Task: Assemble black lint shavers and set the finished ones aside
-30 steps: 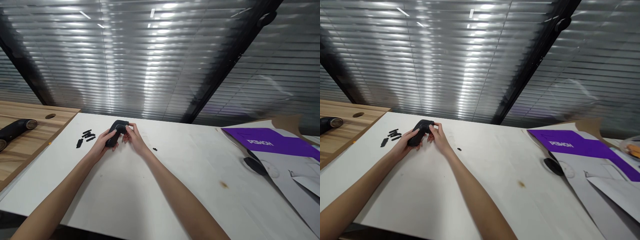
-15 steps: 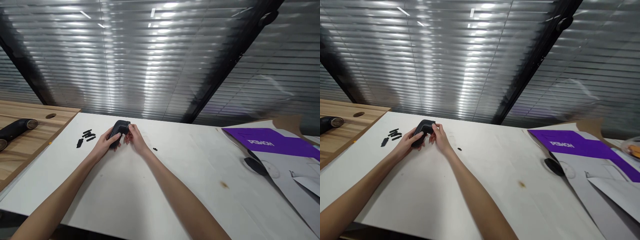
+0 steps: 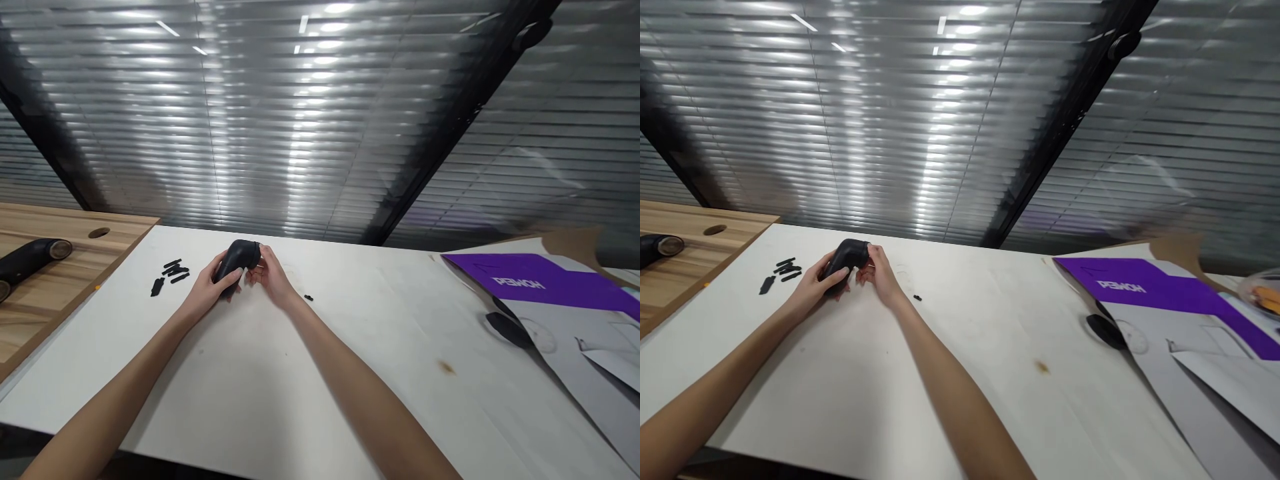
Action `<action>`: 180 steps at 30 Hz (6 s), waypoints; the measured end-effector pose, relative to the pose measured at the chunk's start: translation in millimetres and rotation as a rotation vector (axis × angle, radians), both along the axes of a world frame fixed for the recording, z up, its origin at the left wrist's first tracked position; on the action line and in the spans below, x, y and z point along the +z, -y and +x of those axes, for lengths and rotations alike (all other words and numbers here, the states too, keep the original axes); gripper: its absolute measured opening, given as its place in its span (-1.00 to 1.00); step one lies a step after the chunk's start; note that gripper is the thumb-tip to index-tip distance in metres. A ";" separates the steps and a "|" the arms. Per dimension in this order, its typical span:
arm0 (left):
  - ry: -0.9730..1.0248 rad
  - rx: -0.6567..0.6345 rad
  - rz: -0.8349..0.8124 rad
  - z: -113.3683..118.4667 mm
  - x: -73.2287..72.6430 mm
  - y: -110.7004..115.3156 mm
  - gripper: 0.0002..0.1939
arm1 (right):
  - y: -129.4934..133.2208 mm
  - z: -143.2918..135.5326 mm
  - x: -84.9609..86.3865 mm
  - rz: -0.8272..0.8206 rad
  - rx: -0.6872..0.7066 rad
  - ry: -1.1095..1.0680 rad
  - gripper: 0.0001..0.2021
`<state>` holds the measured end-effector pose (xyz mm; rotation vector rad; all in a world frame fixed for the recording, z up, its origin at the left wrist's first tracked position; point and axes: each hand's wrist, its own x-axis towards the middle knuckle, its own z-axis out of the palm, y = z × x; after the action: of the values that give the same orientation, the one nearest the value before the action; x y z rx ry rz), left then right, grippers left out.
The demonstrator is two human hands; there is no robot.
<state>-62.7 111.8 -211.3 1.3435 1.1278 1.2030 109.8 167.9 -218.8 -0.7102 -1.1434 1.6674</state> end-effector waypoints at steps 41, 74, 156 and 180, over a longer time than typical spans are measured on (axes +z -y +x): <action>0.163 -0.012 -0.102 -2.1 2.5 -2.2 -0.71 | 2.7 0.3 1.2 0.061 0.005 0.109 -0.42; 0.177 -0.001 -0.109 -2.6 -9.1 -8.3 -0.69 | 2.3 1.8 -1.7 0.105 -0.008 0.202 -0.44; -0.377 -0.012 0.160 0.5 -11.0 3.1 0.25 | 3.9 0.0 -0.2 0.087 -0.154 0.147 -0.47; -0.322 -0.217 0.130 -1.7 -5.3 14.7 0.15 | 12.0 10.5 8.5 0.273 0.009 0.292 -0.20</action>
<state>-64.4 97.0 -216.6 1.7578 1.1038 0.9361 120.3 155.9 -210.3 -0.7882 -1.5475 1.4073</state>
